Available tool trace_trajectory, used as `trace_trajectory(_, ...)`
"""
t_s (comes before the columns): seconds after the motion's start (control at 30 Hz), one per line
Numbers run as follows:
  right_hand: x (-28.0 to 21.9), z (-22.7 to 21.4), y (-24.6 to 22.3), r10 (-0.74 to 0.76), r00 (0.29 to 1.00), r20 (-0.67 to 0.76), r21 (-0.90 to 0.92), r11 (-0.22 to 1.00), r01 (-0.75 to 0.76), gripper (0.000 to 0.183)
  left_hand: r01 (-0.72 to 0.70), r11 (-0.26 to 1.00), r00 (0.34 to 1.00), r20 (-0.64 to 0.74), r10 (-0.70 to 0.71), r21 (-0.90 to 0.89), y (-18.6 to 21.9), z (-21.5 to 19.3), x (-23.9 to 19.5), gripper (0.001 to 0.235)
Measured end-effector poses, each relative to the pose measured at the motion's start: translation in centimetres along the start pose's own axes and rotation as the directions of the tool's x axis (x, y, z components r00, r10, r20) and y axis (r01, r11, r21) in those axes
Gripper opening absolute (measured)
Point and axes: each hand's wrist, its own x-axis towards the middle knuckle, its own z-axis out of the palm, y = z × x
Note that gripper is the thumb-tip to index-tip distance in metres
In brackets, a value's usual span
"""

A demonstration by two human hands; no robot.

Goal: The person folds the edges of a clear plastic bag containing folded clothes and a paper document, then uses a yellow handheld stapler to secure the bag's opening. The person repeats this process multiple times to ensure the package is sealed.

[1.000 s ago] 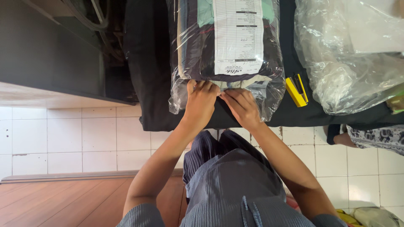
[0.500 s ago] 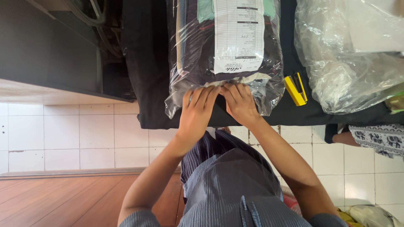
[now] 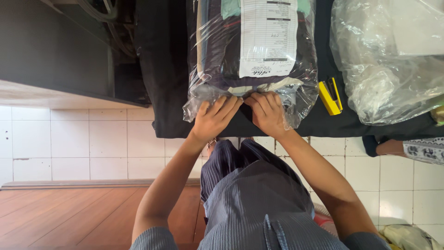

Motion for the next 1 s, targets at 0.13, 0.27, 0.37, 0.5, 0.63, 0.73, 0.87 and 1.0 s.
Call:
trace_trajectory(0.13, -0.2, -0.2, 0.2, -0.016, 0.999, 0.028, -0.011, 1.000, 0.016, 0.039, -0.041, 0.999, 0.998, 0.055, 0.042, -0.021, -0.4, 0.1, 0.3, 0.030)
trace_trajectory(0.27, -0.4, -0.2, 0.2, -0.014, 0.999, 0.035, -0.029, 0.999, 0.015, 0.039, -0.062, 0.998, 0.998, 0.010, 0.062, 0.006, -0.7, -0.6, 0.9, 0.028)
trace_trajectory(0.37, -0.9, 0.2, 0.1, -0.019, 0.999, 0.027, -0.062, 0.998, 0.021, 0.039, -0.100, 0.995, 0.995, 0.004, 0.100, 0.001, -1.2, -1.1, 1.2, 0.030)
trace_trajectory(0.5, -0.9, 0.6, 0.0, -0.022, 1.000, 0.002, -0.079, 0.997, 0.022, 0.038, -0.139, 0.990, 0.990, 0.002, 0.139, -0.001, -1.6, -1.3, 1.8, 0.028)
trace_trajectory(0.63, -0.1, -0.1, -0.2, 0.026, 0.995, 0.098, -0.086, 0.996, -0.017, 0.039, -0.074, 0.994, 0.997, 0.021, 0.076, -0.075, -1.5, -0.9, 2.5, 0.019)
trace_trajectory(0.73, 1.1, -1.1, -0.4, 0.095, 0.975, 0.199, -0.059, 0.995, -0.085, 0.041, 0.016, 0.989, 0.999, 0.039, -0.010, -0.149, -1.2, -0.9, 3.1, 0.013)
trace_trajectory(0.87, 0.6, -3.5, -1.2, 0.160, 0.977, 0.140, 0.172, 0.968, -0.184, 0.035, 0.099, 0.971, 0.994, 0.071, -0.085, -0.219, -0.6, -1.0, 3.7, 0.006)
trace_trajectory(1.0, -2.1, -6.9, -0.9, 0.404, 0.893, -0.199, 0.310, 0.890, -0.333, 0.017, 0.117, 0.972, 0.992, 0.064, -0.106, -0.204, -0.7, -1.0, 4.0, 0.006)
